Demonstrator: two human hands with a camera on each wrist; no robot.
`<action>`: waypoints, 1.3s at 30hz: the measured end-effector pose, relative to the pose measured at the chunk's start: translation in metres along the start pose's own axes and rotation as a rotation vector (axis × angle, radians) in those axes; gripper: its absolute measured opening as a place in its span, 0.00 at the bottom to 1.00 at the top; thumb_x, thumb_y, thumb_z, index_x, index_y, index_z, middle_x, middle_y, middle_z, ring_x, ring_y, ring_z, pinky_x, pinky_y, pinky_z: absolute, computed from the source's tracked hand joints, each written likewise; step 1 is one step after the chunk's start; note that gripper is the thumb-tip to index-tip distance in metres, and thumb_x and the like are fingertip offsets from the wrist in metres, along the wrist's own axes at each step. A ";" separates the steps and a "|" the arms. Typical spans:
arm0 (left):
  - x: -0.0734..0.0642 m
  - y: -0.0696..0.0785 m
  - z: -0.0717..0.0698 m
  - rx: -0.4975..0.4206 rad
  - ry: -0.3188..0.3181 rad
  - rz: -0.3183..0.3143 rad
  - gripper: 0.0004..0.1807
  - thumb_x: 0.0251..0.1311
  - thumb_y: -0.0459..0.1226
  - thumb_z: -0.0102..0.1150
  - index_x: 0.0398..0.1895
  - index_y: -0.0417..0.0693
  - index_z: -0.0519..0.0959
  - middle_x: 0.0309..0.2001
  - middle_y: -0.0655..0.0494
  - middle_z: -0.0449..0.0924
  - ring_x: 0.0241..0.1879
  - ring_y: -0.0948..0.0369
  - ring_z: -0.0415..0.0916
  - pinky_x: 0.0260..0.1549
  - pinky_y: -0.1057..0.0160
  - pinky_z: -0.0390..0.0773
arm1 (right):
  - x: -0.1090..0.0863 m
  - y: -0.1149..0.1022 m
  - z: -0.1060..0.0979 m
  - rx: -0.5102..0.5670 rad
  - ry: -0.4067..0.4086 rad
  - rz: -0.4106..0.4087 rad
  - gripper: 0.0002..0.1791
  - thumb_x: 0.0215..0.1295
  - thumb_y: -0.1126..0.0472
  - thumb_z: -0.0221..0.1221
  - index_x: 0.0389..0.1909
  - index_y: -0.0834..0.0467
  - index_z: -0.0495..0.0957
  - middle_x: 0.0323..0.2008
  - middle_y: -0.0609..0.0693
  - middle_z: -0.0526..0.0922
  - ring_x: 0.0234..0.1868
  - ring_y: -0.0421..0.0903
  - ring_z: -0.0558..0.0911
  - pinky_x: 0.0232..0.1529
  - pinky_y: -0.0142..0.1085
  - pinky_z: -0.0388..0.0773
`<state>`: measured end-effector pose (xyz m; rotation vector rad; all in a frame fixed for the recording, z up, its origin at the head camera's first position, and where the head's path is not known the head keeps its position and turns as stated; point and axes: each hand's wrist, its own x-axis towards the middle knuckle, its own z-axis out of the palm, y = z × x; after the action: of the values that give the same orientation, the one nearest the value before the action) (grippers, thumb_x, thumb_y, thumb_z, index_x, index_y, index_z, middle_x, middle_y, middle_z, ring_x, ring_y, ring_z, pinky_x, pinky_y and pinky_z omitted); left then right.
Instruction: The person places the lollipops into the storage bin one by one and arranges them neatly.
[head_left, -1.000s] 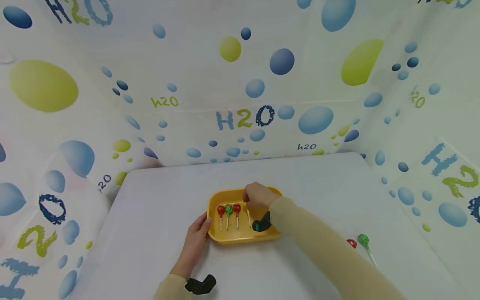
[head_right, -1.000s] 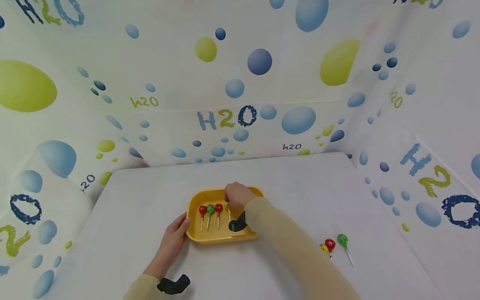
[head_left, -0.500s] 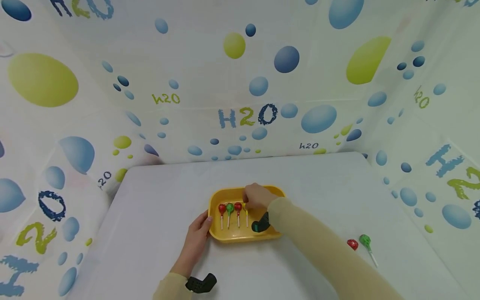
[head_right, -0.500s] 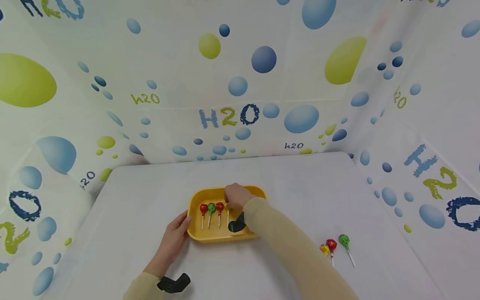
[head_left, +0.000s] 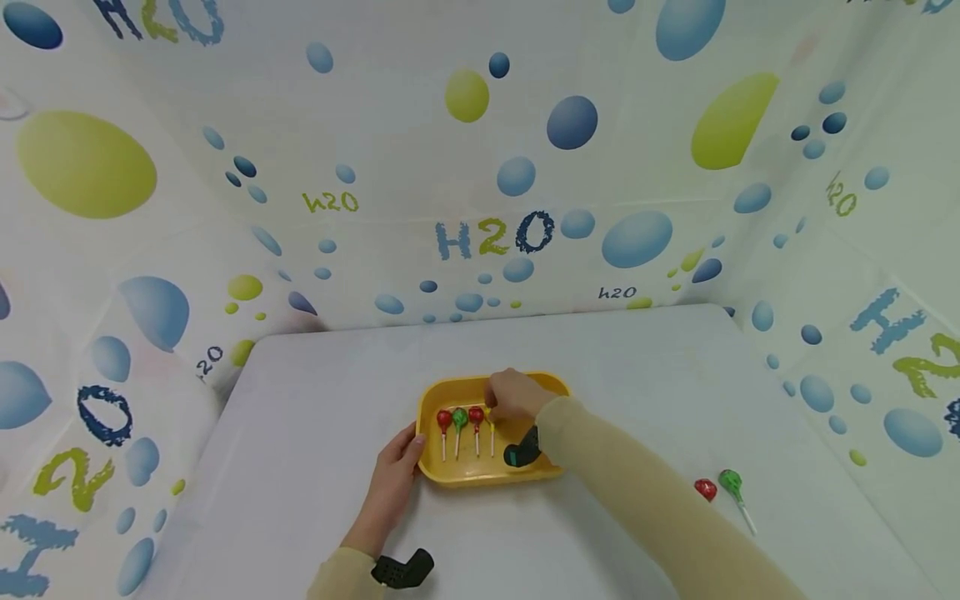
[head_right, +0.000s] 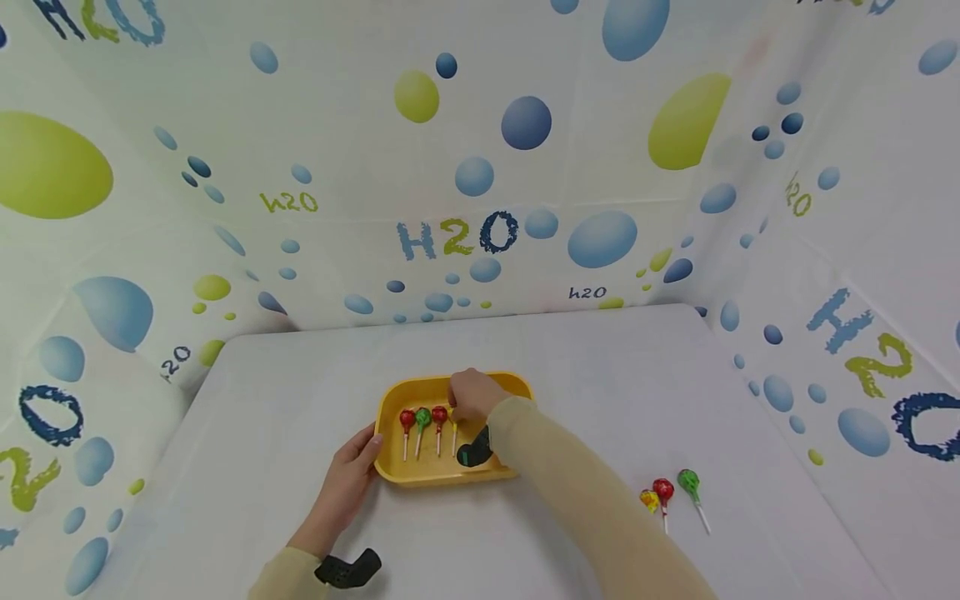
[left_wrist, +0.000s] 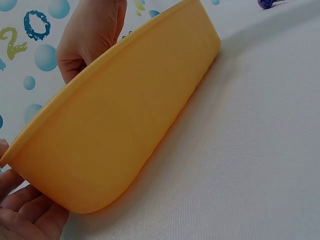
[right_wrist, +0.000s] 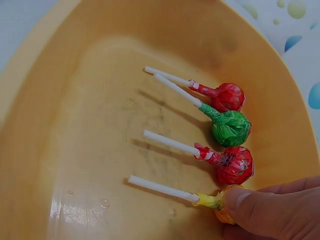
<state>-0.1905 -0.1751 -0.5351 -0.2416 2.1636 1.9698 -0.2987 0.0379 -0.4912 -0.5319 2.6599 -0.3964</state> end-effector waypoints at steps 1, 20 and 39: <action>0.000 0.000 0.000 0.000 0.000 0.000 0.27 0.72 0.43 0.44 0.71 0.42 0.60 0.67 0.43 0.64 0.56 0.53 0.69 0.54 0.59 0.75 | 0.000 0.000 0.000 -0.001 -0.001 0.000 0.08 0.56 0.58 0.68 0.36 0.55 0.82 0.30 0.44 0.80 0.32 0.41 0.76 0.41 0.32 0.78; -0.002 -0.001 0.001 0.022 0.001 0.000 0.28 0.72 0.44 0.44 0.71 0.43 0.60 0.67 0.43 0.63 0.57 0.52 0.69 0.55 0.58 0.74 | -0.029 0.008 -0.024 0.140 0.084 -0.061 0.15 0.60 0.58 0.65 0.47 0.58 0.82 0.40 0.47 0.82 0.41 0.42 0.78 0.48 0.35 0.78; 0.002 -0.003 0.002 0.068 -0.002 0.002 0.28 0.73 0.45 0.43 0.72 0.44 0.58 0.68 0.45 0.62 0.59 0.53 0.68 0.56 0.57 0.73 | -0.283 0.235 -0.044 0.290 0.614 0.341 0.25 0.70 0.49 0.53 0.57 0.64 0.73 0.52 0.68 0.77 0.52 0.66 0.76 0.49 0.59 0.74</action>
<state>-0.1917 -0.1734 -0.5383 -0.2274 2.2256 1.8924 -0.1491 0.3731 -0.4415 0.1700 3.0971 -0.9421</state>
